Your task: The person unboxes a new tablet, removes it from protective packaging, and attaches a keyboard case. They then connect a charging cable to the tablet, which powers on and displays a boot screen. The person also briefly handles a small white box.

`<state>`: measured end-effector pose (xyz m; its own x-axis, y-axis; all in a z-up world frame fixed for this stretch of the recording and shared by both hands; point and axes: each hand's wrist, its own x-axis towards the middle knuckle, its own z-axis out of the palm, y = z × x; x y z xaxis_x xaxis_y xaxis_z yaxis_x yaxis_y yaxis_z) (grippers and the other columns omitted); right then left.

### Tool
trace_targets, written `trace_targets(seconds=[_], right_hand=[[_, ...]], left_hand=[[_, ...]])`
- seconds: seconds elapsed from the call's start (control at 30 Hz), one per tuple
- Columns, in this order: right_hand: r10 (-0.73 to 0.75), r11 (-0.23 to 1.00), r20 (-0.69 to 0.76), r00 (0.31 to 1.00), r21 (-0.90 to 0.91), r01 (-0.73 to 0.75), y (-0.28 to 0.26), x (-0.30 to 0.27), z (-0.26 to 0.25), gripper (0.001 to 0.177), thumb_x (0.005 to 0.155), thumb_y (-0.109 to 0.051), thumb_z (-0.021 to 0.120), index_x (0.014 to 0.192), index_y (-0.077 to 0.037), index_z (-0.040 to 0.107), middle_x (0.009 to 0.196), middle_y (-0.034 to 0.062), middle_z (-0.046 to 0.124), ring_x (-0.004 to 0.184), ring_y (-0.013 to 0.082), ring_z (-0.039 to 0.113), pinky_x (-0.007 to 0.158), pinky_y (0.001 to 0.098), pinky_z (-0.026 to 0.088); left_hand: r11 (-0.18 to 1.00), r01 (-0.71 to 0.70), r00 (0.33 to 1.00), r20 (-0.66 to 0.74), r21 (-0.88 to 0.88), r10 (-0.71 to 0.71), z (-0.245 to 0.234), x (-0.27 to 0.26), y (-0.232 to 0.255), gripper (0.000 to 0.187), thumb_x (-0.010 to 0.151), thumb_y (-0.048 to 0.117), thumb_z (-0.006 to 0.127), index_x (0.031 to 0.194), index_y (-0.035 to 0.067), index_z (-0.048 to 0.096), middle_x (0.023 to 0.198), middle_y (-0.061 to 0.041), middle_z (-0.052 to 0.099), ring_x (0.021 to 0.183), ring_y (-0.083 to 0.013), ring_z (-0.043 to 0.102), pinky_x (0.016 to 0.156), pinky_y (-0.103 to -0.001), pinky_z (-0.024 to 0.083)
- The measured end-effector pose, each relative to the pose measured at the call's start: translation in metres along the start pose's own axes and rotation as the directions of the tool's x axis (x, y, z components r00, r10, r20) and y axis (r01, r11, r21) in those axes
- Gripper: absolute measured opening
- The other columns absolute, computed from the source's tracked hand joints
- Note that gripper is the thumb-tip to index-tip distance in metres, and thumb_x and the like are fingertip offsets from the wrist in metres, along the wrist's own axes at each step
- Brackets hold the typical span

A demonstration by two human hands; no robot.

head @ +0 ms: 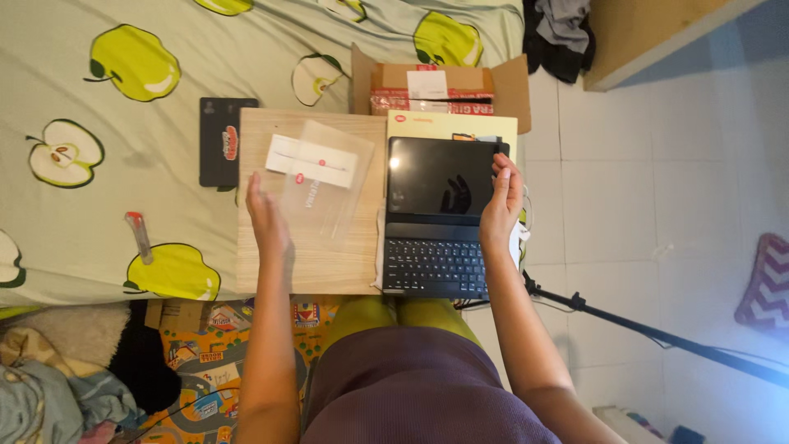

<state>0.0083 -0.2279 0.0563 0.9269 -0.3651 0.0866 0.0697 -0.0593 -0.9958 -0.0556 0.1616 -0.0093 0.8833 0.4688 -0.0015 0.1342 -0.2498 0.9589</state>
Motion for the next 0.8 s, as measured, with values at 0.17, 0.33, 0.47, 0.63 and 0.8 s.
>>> trace_targets(seconds=[0.17, 0.33, 0.47, 0.63, 0.8], right_hand=[[-0.053, 0.999, 0.040, 0.998, 0.013, 0.052, 0.000, -0.009, 0.024, 0.033, 0.113, -0.026, 0.046, 0.134, -0.005, 0.061, 0.135, 0.0049, 0.062, 0.124, 0.0156, 0.056, 0.112, 0.0307, 0.043], [-0.067, 0.995, 0.098, 0.993, 0.074, 0.060, 0.002, -0.013, 0.047, 0.027, 0.111, -0.018, 0.052, 0.132, -0.003, 0.062, 0.131, 0.0046, 0.064, 0.121, 0.0134, 0.057, 0.110, 0.0280, 0.044], [-0.068, 0.995, 0.156, 0.985, 0.083, 0.056, 0.003, -0.015, 0.062, 0.025, 0.110, -0.015, 0.055, 0.131, -0.003, 0.062, 0.129, 0.0044, 0.064, 0.120, 0.0121, 0.058, 0.107, 0.0270, 0.045], [-0.091, 0.996, 0.223, 0.971, 0.032, 0.086, 0.007, -0.017, 0.079, 0.024, 0.109, -0.012, 0.056, 0.130, -0.002, 0.061, 0.131, 0.0058, 0.064, 0.123, 0.0120, 0.058, 0.109, 0.0265, 0.044], [-0.053, 0.999, 0.275, 0.960, 0.016, 0.051, 0.013, -0.016, 0.086, 0.025, 0.106, -0.010, 0.059, 0.130, -0.002, 0.061, 0.128, 0.0053, 0.065, 0.115, 0.0106, 0.059, 0.102, 0.0249, 0.046]], left_hand=[[0.996, 0.057, 0.998, -0.041, 0.066, -0.054, -0.004, 0.013, -0.031, 0.059, 0.096, 0.020, 0.067, 0.150, 0.005, 0.048, 0.148, -0.019, 0.049, 0.140, -0.0305, 0.052, 0.118, -0.042, 0.041], [0.939, 0.039, 0.999, 0.008, 0.343, -0.044, -0.003, 0.027, -0.061, 0.061, 0.089, 0.022, 0.076, 0.143, 0.005, 0.053, 0.132, -0.017, 0.060, 0.125, -0.0311, 0.058, 0.108, -0.044, 0.046], [0.861, 0.139, 0.984, 0.030, 0.490, -0.176, 0.001, 0.032, -0.063, 0.065, 0.083, 0.030, 0.079, 0.140, 0.012, 0.054, 0.132, -0.011, 0.060, 0.124, -0.0321, 0.053, 0.099, -0.054, 0.040], [0.829, 0.147, 0.984, 0.006, 0.540, -0.178, 0.008, 0.036, -0.075, 0.065, 0.081, 0.035, 0.080, 0.140, 0.018, 0.058, 0.117, -0.005, 0.068, 0.116, -0.0280, 0.057, 0.098, -0.055, 0.039], [0.880, 0.240, 0.958, 0.047, 0.411, -0.283, 0.015, 0.041, -0.109, 0.050, 0.083, 0.029, 0.080, 0.129, 0.014, 0.067, 0.099, -0.005, 0.073, 0.093, -0.0197, 0.069, 0.089, -0.044, 0.048]])
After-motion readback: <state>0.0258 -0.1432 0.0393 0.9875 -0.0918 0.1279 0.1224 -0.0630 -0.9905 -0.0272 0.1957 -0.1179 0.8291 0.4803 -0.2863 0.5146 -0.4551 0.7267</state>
